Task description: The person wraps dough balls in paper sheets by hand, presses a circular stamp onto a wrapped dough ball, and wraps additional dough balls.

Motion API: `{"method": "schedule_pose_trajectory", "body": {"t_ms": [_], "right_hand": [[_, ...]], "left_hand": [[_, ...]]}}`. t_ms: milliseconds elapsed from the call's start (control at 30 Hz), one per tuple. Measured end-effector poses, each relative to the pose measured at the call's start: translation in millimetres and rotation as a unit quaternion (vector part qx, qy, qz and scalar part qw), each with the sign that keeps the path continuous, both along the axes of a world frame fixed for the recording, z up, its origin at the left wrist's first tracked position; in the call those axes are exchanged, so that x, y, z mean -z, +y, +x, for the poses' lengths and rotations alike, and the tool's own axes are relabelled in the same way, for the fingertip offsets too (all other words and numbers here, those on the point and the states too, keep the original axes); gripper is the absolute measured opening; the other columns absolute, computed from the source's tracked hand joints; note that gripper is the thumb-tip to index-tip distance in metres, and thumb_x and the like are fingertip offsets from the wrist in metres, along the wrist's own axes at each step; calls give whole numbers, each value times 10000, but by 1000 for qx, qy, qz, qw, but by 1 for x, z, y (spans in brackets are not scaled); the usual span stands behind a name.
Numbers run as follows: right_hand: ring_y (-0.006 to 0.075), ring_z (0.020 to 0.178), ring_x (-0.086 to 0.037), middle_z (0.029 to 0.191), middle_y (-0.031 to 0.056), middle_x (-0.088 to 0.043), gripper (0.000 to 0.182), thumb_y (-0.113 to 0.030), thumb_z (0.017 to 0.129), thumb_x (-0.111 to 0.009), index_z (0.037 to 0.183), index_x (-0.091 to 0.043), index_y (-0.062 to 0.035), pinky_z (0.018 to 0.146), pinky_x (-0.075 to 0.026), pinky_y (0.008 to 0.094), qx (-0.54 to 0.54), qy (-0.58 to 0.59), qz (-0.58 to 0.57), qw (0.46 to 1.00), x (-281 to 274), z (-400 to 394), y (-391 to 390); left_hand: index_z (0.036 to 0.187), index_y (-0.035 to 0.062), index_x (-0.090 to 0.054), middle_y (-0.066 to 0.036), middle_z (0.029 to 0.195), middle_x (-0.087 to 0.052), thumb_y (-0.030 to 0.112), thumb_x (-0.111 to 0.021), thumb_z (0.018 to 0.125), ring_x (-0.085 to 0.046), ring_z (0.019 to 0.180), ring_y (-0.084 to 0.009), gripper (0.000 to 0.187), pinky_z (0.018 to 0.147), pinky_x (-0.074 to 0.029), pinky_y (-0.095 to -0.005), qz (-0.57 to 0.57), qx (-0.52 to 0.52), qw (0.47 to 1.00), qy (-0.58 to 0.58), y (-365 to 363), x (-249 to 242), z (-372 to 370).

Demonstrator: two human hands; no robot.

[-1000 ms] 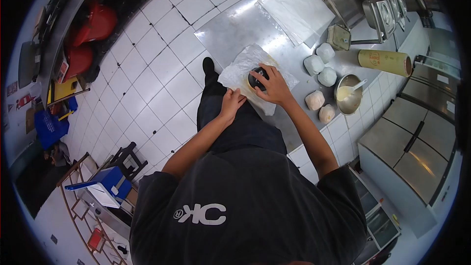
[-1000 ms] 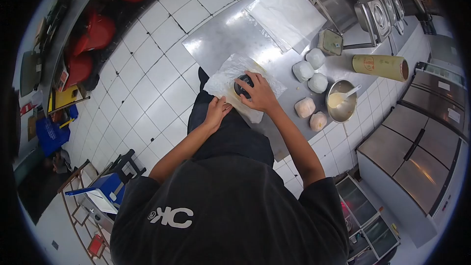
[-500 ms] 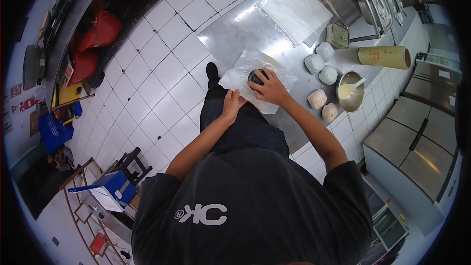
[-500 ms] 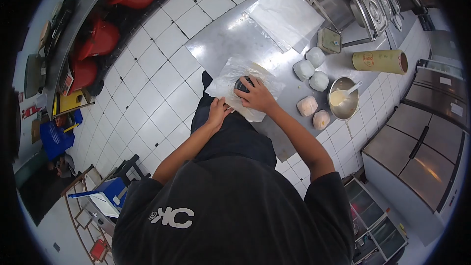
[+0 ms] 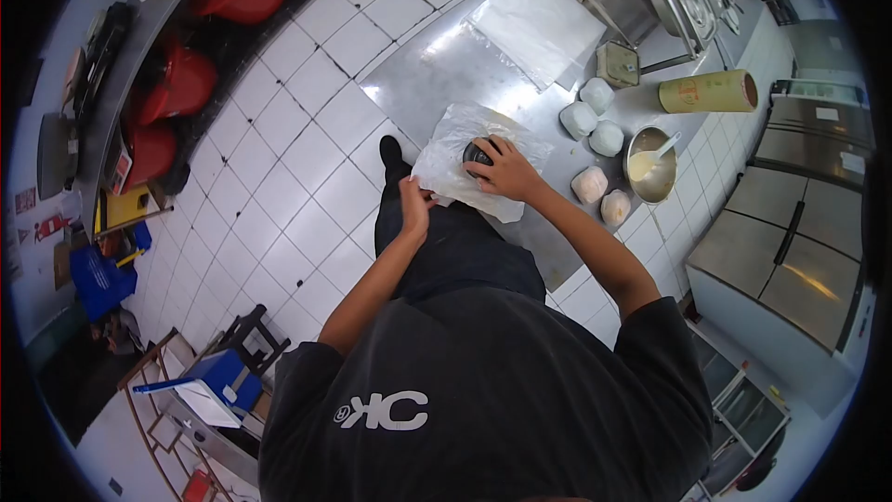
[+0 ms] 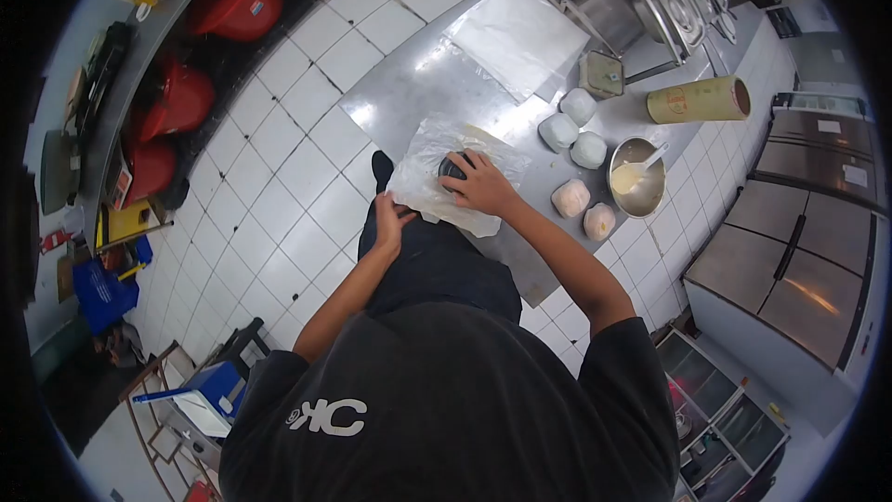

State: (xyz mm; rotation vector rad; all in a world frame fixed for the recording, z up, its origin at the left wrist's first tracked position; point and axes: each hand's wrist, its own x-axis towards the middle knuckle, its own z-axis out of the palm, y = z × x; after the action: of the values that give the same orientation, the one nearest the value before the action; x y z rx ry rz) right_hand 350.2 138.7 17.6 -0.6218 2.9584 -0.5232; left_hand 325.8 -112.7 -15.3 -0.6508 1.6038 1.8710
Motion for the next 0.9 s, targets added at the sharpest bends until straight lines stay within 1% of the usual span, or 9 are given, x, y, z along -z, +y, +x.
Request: {"method": "schedule_pose_trajectory", "body": {"t_ms": [167,233,267,333,467,600,700,767,900], "right_hand": [[453,1487,-314,1527,159,-437,424,-371,956,-632,1372,-637,-291,1224,-263,570,59,7,-21,998,-31,-7,-9],[425,1507,-315,1535,160,-448,351,-268,989,-603,1332,-654,-216,1215,-294,549,146,33,-119,982,-40,-21,-5],[425,1507,-315,1535,160,-448,351,-268,989,-603,1332,-654,-216,1215,-294,549,142,36,-119,982,-39,-27,1],[399,1463,-406,1478,165,-517,312,-156,973,-614,1282,-660,-152,1191,-354,507,236,72,-309,918,-30,-35,23],[382,1241,-588,1301,168,-636,266,-115,944,-660,1205,-674,-63,1047,-468,473,284,134,-176,933,-11,-34,60],[351,1013,-624,1025,164,-694,285,-238,946,-718,1151,-705,-41,902,-498,453,343,-26,-213,914,-2,-26,68],[342,1013,-625,979,172,-686,293,-258,956,-712,1142,-703,-32,901,-499,443,272,-65,-144,949,16,-28,69],[343,984,-621,1078,163,-660,269,-239,967,-715,1107,-684,-12,887,-497,427,244,-94,-145,954,9,-32,67],[362,1069,-620,1159,183,-644,202,-196,982,-680,1028,-621,-9,941,-488,411,158,-18,-219,963,8,-28,51]], "left_hand": [[1253,81,-543,-101,1176,-612,259,-422,1038,-604,1033,-187,305,887,-522,-354,64,-27,992,109,-32,23,-24],[1228,68,-553,-90,1154,-619,66,-499,965,-616,1002,-190,269,864,-521,-336,-73,59,986,140,-36,38,-7],[1113,33,-582,-94,994,-631,-53,-605,876,-641,842,-193,253,754,-539,-340,-213,99,911,339,-34,45,4],[1083,23,-591,-104,960,-638,-44,-627,858,-650,816,-200,237,734,-542,-345,-193,204,893,353,-31,21,12],[1015,5,-606,-139,914,-666,-5,-676,841,-679,782,-220,188,724,-547,-349,-100,399,867,281,-15,0,19],[1097,24,-607,-135,981,-700,11,-680,866,-697,800,-226,243,728,-559,-348,-151,293,886,327,1,14,21],[1284,44,-535,-103,1195,-655,98,-681,915,-683,997,-211,401,871,-555,-362,13,196,977,79,16,20,23],[1409,84,-414,-85,1366,-545,193,-666,932,-573,1242,-240,550,1044,-472,-441,26,95,995,-26,34,-5,26],[1431,104,-384,-67,1418,-481,226,-651,922,-456,1364,-223,588,1139,-370,-479,29,75,992,-99,58,-29,32]]}}
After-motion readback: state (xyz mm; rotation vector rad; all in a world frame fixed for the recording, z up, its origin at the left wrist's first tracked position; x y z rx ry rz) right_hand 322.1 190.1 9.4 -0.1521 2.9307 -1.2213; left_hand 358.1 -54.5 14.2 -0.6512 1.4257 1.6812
